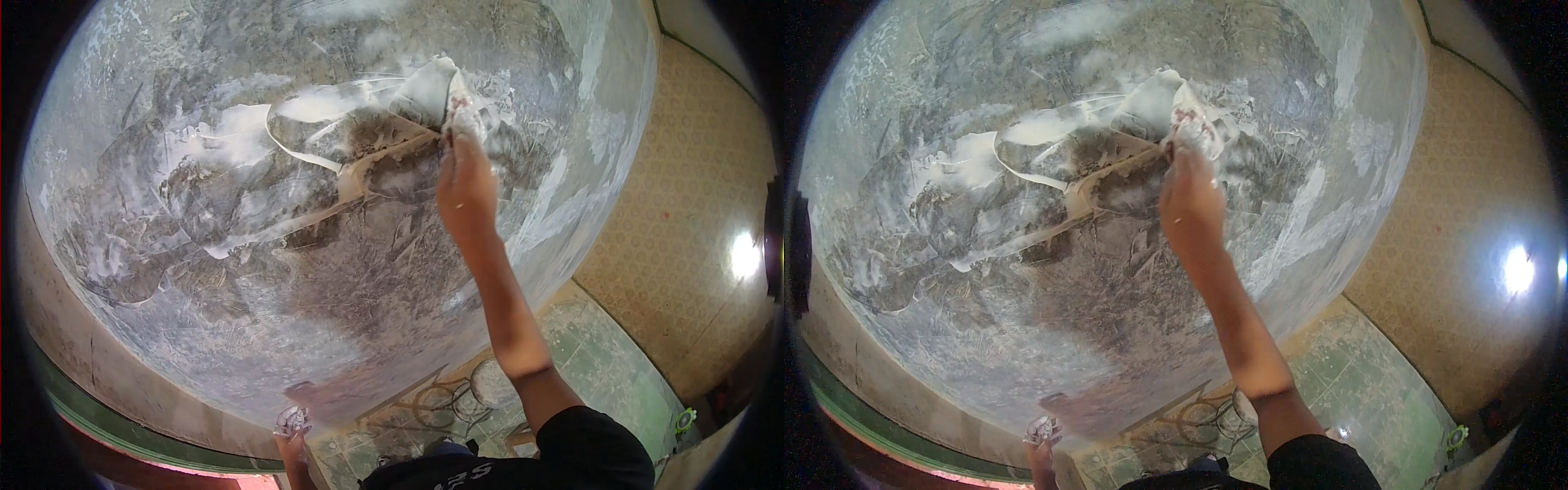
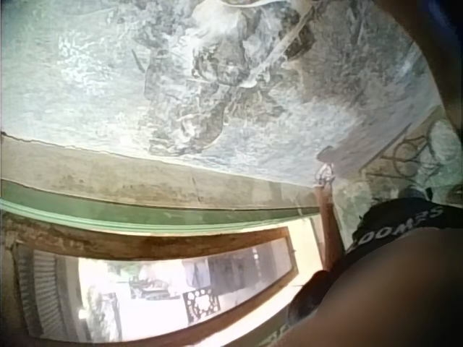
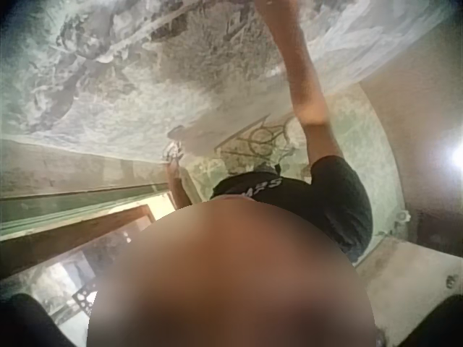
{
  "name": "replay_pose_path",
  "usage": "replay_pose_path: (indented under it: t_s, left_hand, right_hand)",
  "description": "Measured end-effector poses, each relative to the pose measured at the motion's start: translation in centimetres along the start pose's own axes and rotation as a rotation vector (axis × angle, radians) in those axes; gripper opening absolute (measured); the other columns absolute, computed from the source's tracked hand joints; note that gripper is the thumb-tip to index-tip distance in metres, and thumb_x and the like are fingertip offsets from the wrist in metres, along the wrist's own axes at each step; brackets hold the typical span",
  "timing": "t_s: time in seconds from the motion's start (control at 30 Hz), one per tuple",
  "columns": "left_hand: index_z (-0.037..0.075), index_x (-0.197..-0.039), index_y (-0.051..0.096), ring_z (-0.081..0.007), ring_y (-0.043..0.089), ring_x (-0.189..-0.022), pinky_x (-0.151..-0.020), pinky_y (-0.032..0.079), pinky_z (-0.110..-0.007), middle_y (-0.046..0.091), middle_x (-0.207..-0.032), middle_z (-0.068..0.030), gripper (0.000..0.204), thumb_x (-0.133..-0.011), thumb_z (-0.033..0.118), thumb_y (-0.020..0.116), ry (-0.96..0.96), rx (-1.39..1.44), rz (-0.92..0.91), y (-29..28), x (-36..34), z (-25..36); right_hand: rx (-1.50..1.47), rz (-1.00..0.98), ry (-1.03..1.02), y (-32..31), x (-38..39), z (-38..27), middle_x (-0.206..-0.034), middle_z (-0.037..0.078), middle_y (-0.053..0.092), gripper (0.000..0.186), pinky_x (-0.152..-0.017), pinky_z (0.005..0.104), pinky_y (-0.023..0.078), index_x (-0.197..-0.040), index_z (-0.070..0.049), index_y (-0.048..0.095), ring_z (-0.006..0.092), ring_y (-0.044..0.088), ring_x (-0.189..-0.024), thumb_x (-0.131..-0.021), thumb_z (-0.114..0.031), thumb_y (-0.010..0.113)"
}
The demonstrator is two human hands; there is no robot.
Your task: The person applies plaster or wall putty to a wall or ceiling surface using a handheld scraper.
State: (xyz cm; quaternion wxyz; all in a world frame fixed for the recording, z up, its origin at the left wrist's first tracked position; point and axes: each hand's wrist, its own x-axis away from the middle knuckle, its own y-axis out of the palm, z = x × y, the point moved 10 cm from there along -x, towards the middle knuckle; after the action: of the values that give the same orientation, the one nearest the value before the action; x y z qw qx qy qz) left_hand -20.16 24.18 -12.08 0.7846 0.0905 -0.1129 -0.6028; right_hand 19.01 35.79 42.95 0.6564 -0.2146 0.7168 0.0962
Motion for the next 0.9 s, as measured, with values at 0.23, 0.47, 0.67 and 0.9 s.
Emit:
replay_pose_path:
  t_s: [0.23,0.47,0.67,0.9]
  left_hand:
    - [0.004,-0.126,0.052,-0.0234,0.064,-0.110,-0.083,0.055,-0.034,0.062,-0.119,-0.0095,0.045,-0.085,-0.012,0.052,0.031,0.085,-0.049,1.2,0.8,0.7]
    - [0.006,-0.124,0.054,-0.0191,0.064,-0.108,-0.080,0.055,-0.031,0.065,-0.115,-0.0083,0.036,-0.090,-0.006,0.054,0.018,0.028,-0.060,4.7,1.0,3.0]
    - [0.008,-0.125,0.054,-0.0227,0.066,-0.100,-0.078,0.057,-0.034,0.066,-0.117,-0.0113,0.035,-0.092,-0.001,0.058,0.009,-0.049,-0.008,4.4,0.9,2.6]
    - [0.007,-0.125,0.054,-0.0245,0.067,-0.099,-0.078,0.057,-0.035,0.066,-0.115,-0.0127,0.035,-0.091,-0.002,0.057,0.051,0.029,-0.008,2.6,2.0,2.0]
  right_hand:
    - [0.073,-0.092,-0.127,2.2,1.8,-6.9,-0.143,0.032,0.041,0.056,-0.096,0.0443,0.053,-0.142,0.008,0.039,0.0448,0.041,-0.134,-0.089,-0.004,0.055]
    - [-0.010,-0.123,-0.164,3.2,3.7,-11.2,-0.145,0.030,0.039,0.056,-0.090,0.0435,0.057,-0.136,0.010,0.045,0.0473,0.039,-0.135,-0.085,-0.004,0.062]
    - [-0.144,-0.145,-0.186,3.6,5.1,-13.0,-0.130,0.027,0.055,0.019,-0.094,0.0496,0.052,-0.102,0.003,0.061,0.0457,0.053,-0.122,-0.086,-0.006,0.061]
    - [-0.066,-0.164,-0.473,3.3,5.7,-11.1,-0.142,0.014,0.051,0.040,-0.108,0.0485,0.045,-0.123,-0.010,0.064,0.0352,0.047,-0.133,-0.083,-0.013,0.066]
